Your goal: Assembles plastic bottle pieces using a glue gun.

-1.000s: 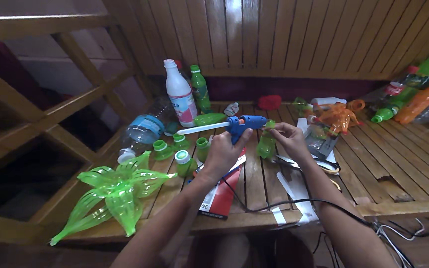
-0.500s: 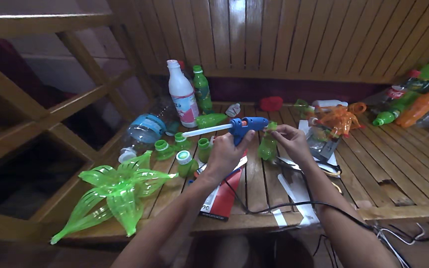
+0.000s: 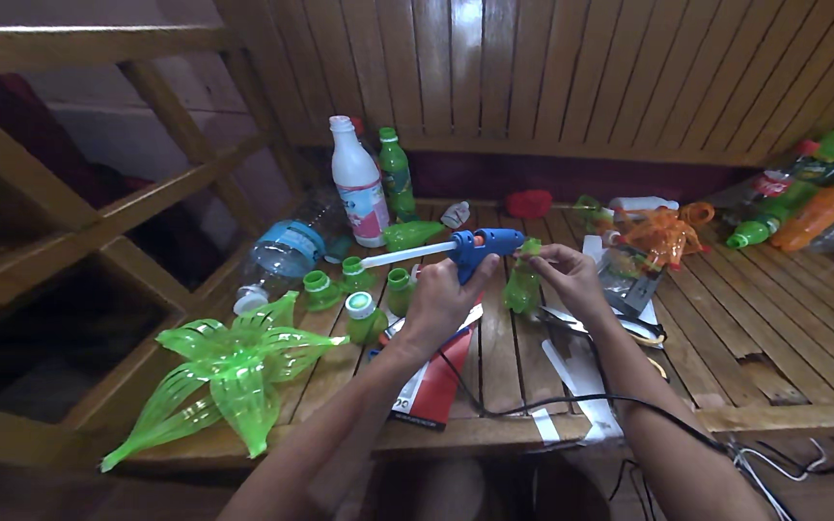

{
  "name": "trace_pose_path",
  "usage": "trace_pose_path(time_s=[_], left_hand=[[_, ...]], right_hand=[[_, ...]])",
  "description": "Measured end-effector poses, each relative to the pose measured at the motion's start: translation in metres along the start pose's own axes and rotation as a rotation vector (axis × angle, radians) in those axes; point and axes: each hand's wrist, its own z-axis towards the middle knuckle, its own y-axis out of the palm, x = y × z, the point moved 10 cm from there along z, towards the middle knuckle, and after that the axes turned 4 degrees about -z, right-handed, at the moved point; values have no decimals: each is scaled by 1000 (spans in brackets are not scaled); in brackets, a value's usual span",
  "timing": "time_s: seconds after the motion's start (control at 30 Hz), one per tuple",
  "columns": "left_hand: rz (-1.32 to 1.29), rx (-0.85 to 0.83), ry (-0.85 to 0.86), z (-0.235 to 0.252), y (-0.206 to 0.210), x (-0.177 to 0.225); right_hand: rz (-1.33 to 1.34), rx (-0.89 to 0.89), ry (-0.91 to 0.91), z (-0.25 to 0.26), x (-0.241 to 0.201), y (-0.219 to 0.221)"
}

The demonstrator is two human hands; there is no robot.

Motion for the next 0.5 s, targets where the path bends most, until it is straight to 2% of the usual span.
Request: trace_pose_path(time_s=[0.5], left_hand=[[34, 6, 17, -1, -2, 3]], right_hand=[[0, -2, -23, -1, 0, 0]])
